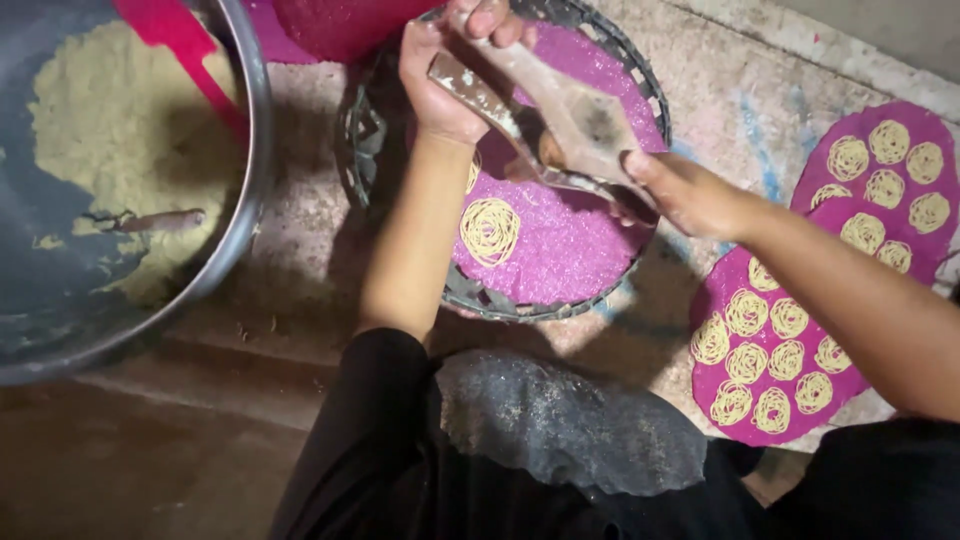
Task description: The person uses a manual dough press to extrude dough into spiral shapes onto a pink mat. They repeatedly load the press with dough from a large metal bowl and press it out in circular patterns.
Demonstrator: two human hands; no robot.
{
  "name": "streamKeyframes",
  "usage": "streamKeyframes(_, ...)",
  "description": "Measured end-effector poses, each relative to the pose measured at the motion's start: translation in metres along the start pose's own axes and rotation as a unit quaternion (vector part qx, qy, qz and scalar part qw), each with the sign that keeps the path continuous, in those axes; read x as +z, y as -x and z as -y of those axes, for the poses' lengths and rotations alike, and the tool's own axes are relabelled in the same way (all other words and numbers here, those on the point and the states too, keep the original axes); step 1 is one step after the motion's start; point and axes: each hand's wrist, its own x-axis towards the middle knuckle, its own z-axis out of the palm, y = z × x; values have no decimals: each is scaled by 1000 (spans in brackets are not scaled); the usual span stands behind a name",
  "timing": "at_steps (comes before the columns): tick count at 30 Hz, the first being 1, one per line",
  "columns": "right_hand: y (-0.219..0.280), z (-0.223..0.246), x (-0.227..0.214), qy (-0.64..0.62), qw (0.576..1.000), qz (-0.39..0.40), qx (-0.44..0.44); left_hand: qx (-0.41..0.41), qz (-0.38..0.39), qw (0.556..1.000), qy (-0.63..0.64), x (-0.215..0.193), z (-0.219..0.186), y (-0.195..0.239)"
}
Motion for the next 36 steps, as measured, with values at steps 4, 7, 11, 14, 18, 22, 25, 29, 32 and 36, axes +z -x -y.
streamKeyframes(4,-3,10,7,-35,999,-14,22,-10,-17,1000,15,-20,1,2)
streamKeyframes(7,4,23,-4,52,997,-30,48,16,-27,999,15,-25,9,3)
streamKeyframes(11,6,36,-5,72,994,-81,-6,40,2,998,-42,-21,6,-15)
streamKeyframes(14,1,40,8,125,987,-92,40,27,19,997,-74,-12,-12,-18)
streamKeyframes(18,9,45,6,57,998,-35,21,8,-39,999,9,0,-6,-8)
streamKeyframes(22,18,45,-9,98,992,-83,18,37,-26,999,24,-4,14,-16)
streamKeyframes(25,14,40,-11,117,984,-132,-30,73,-5,994,-75,-17,10,-30)
streamKeyframes(29,5,30,-10,35,993,-92,-67,-27,-187,981,-30,-35,-5,-26)
streamKeyframes(32,2,24,-18,-36,992,-68,-104,-189,-330,869,-317,-44,-2,-11)
streamKeyframes(36,-7,11,-20,-42,991,-84,-99,-388,-322,712,-489,-44,2,28)
